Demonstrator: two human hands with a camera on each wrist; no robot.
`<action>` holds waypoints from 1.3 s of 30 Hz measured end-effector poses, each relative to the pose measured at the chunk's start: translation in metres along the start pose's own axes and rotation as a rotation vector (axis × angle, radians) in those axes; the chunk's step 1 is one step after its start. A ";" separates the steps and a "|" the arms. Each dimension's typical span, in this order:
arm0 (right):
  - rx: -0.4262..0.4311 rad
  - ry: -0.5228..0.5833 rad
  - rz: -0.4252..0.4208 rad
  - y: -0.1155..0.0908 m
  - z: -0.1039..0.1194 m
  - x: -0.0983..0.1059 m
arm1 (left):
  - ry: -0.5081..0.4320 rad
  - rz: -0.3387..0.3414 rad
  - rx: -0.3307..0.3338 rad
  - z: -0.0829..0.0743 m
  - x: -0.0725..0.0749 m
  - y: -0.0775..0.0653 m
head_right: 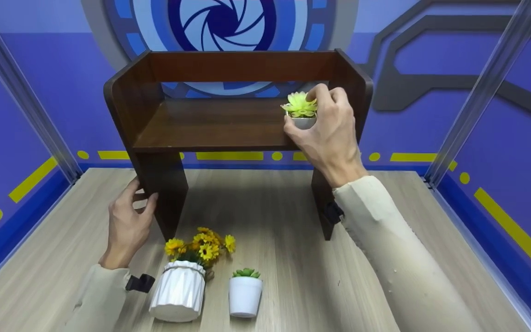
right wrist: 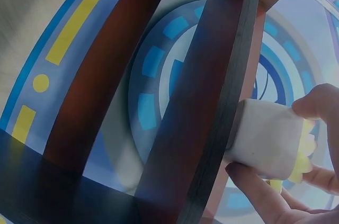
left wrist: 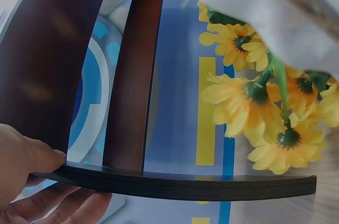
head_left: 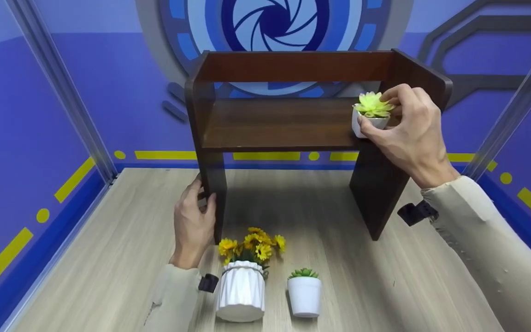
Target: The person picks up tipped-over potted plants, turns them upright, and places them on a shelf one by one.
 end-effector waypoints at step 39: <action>-0.143 -0.008 0.035 0.020 -0.030 -0.017 | -0.051 0.013 -0.002 0.000 -0.001 -0.001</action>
Point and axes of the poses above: each hand's wrist, its own y-axis towards the middle knuckle, its own x-axis out of the back of the hand, z = x × y, the point moved 10 cm from there along y, towards the middle knuckle, and after that the axes turned 7 degrees about z, right-handed, at the moved point
